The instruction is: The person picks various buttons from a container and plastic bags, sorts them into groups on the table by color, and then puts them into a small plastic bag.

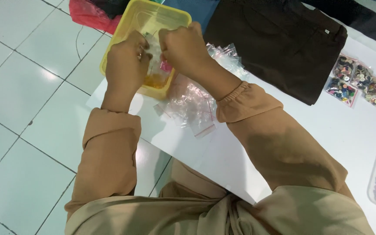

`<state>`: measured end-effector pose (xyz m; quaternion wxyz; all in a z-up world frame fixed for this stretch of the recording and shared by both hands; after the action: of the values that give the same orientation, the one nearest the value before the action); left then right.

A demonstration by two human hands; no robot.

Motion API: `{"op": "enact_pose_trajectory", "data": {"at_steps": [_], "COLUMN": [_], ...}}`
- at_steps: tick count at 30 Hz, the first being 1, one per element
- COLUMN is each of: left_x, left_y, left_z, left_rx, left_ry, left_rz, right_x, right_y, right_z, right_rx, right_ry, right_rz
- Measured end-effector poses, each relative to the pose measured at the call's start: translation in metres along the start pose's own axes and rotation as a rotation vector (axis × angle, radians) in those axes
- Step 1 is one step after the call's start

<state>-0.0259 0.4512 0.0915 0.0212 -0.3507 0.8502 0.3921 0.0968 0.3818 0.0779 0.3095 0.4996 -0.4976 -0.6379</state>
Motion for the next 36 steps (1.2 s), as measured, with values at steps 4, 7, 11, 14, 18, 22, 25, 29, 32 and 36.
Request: {"op": "enact_pose_trajectory", "data": {"at_steps": [4,7,11,14,18,22,25,29,32,36], "left_x": [-0.003,-0.001,0.0,0.002,0.0,0.004,0.034,0.069,0.09,0.111], "left_y": [-0.014,-0.025,-0.028,-0.024,-0.013,0.004,0.031,0.026,-0.01,-0.077], "left_z": [0.003,0.013,0.007,0.004,-0.001,-0.022,-0.081,-0.166,-0.226,-0.302], "left_rx": [-0.152,-0.309,-0.373,-0.371,-0.259,-0.197,-0.164,-0.081,-0.002,0.174], "left_ry": [0.162,0.233,0.205,0.286,0.291,-0.276,-0.593,-0.822,-0.902,-0.954], "left_rz": [0.175,0.295,0.347,0.372,0.258,-0.065,-0.311,-0.37,-0.316,-0.082], "right_x": [-0.004,-0.007,-0.008,-0.008,-0.01,0.03,0.1,0.188,0.261,0.349], "right_y": [0.001,0.007,-0.014,-0.02,-0.018,0.055,0.131,0.15,0.153,0.161], "right_z": [0.021,0.035,0.035,0.037,0.035,0.031,0.011,-0.038,-0.078,-0.125], "right_rx": [0.31,0.306,0.355,0.348,0.298,0.275,0.03,-0.097,-0.106,-0.078], "right_ry": [0.032,0.074,-0.051,-0.075,-0.017,0.034,0.023,-0.064,-0.164,-0.32], "right_rz": [0.179,0.2,0.509,0.578,0.314,-0.023,-0.467,-0.368,-0.301,-0.233]}}
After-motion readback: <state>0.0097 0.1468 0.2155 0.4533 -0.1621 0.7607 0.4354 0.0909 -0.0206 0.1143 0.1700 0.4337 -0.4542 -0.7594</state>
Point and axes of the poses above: each hand's wrist, its own x-axis away from the middle knuckle, its own y-axis out of the back of the hand, z = x × y, the point moved 10 cm from there along -x, towards the middle knuckle, and after that the axes turned 10 degrees about x, right-handed, at the moved point
